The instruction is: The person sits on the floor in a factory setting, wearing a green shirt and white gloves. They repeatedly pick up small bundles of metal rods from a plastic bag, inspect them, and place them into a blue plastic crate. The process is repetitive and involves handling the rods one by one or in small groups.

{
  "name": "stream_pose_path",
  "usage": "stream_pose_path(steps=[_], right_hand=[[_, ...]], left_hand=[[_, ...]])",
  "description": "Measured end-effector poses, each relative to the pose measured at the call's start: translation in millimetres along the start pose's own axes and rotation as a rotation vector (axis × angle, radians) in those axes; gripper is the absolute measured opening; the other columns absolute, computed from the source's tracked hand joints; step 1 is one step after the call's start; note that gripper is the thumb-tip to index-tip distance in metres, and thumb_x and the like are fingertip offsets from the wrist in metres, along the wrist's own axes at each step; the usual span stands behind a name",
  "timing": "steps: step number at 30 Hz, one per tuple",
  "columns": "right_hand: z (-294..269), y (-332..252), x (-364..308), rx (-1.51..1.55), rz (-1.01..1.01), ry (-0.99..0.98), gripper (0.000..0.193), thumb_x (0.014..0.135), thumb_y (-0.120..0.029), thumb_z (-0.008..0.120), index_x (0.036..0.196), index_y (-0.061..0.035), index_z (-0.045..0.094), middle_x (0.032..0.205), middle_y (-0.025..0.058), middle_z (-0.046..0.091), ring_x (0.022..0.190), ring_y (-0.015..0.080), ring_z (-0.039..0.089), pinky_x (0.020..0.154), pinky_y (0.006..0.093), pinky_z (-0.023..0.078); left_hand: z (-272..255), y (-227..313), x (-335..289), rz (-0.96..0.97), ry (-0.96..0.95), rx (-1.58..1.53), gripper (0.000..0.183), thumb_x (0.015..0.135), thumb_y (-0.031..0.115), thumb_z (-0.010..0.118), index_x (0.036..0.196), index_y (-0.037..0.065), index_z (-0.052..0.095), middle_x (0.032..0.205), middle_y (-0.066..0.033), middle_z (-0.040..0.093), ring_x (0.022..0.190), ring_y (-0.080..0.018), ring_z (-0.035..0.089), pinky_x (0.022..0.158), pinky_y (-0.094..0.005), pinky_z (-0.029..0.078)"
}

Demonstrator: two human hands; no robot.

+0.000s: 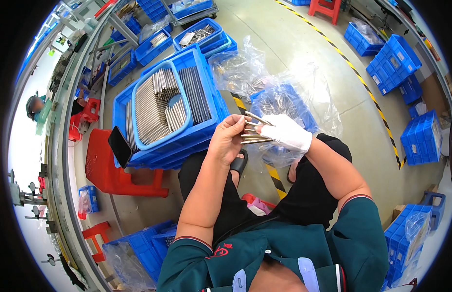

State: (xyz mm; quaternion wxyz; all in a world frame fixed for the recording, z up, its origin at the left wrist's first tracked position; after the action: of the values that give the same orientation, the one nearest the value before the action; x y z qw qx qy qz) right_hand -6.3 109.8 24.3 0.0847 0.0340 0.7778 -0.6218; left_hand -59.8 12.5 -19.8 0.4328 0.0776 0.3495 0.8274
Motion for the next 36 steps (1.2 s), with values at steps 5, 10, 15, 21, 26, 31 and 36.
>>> stream_pose_path(steps=[5, 10, 15, 21, 26, 31, 36], right_hand=[[1.2, -4.7, -4.0, 0.02, 0.008, -0.026, 0.034, 0.087, -0.036, 0.059, 0.086, -0.0018, 0.062, 0.066, 0.0038, 0.053, 0.063, 0.012, 0.047, 0.057, 0.0295, 0.039], [3.1, -0.4, -8.6, 0.111, 0.065, -0.042, 0.034, 0.086, -0.036, 0.061, 0.086, -0.0022, 0.062, 0.065, 0.0032, 0.053, 0.062, 0.0113, 0.046, 0.056, 0.0289, 0.039], [2.0, -7.1, -8.1, 0.04, 0.02, -0.031, 0.033, 0.086, -0.036, 0.061, 0.086, -0.0023, 0.063, 0.066, 0.0029, 0.053, 0.061, 0.0109, 0.046, 0.056, 0.0283, 0.039], [-6.4, -6.2, -3.3, -0.005, 0.001, 0.027, 0.03, 0.088, -0.029, 0.06, 0.084, 0.0001, 0.061, 0.064, 0.0002, 0.05, 0.061, 0.0081, 0.044, 0.054, 0.0262, 0.037], [-1.7, 2.3, -1.8, 0.03, 0.058, -0.009, 0.032, 0.086, -0.035, 0.061, 0.086, -0.0037, 0.064, 0.065, 0.0014, 0.051, 0.061, 0.0102, 0.045, 0.055, 0.0277, 0.038], [0.7, 2.7, 0.4, 0.061, 0.079, -0.008, 0.029, 0.087, -0.029, 0.059, 0.081, -0.0011, 0.06, 0.062, -0.0006, 0.047, 0.058, 0.0077, 0.042, 0.051, 0.0266, 0.035], [-5.7, 0.4, -4.4, 0.006, 0.075, -0.054, 0.034, 0.086, -0.036, 0.061, 0.083, -0.0026, 0.061, 0.065, 0.0004, 0.05, 0.06, 0.0095, 0.044, 0.054, 0.0278, 0.037]], left_hand=[[11.3, -13.2, 0.9, -0.119, -0.194, -0.198, 0.015, 0.088, 0.014, 0.06, 0.099, 0.003, 0.062, 0.093, -0.0153, 0.067, 0.09, -0.0271, 0.065, 0.086, -0.0413, 0.051], [24.2, -13.9, -2.6, -0.136, -0.233, -0.219, 0.015, 0.088, 0.013, 0.061, 0.1, 0.005, 0.061, 0.096, -0.0132, 0.066, 0.093, -0.0266, 0.064, 0.089, -0.0437, 0.049], [18.9, -12.0, -2.9, -0.124, -0.163, -0.206, 0.014, 0.088, 0.012, 0.06, 0.1, 0.004, 0.061, 0.095, -0.0122, 0.066, 0.091, -0.0247, 0.065, 0.086, -0.0423, 0.049], [13.4, 25.0, -6.1, 0.142, 0.065, 0.388, 0.018, 0.088, 0.013, 0.062, 0.096, -0.003, 0.062, 0.088, -0.0118, 0.067, 0.081, -0.0168, 0.065, 0.078, -0.0291, 0.05], [12.3, 29.4, -10.2, 0.149, 0.092, 0.57, 0.02, 0.088, 0.016, 0.063, 0.095, -0.002, 0.062, 0.086, -0.0078, 0.065, 0.076, -0.0118, 0.061, 0.073, -0.0248, 0.048], [19.4, 40.0, -17.8, 0.242, 0.181, 0.75, 0.017, 0.088, 0.014, 0.063, 0.093, -0.002, 0.062, 0.078, -0.0017, 0.06, 0.071, -0.0062, 0.052, 0.066, -0.021, 0.043], [31.5, 44.2, -23.6, 0.345, 0.188, 0.918, 0.018, 0.09, 0.015, 0.06, 0.094, -0.003, 0.061, 0.075, -0.0017, 0.057, 0.07, -0.006, 0.05, 0.064, -0.0217, 0.042]])
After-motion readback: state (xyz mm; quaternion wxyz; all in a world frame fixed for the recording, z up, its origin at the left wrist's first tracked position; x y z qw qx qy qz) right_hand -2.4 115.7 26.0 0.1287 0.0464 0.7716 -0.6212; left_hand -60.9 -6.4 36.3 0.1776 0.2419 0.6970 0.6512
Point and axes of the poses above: each hand's wrist, its own x-axis towards the middle knuckle, its own z-axis out of the palm, y = z × x, the point moved 10 cm from there along x, towards the middle knuckle
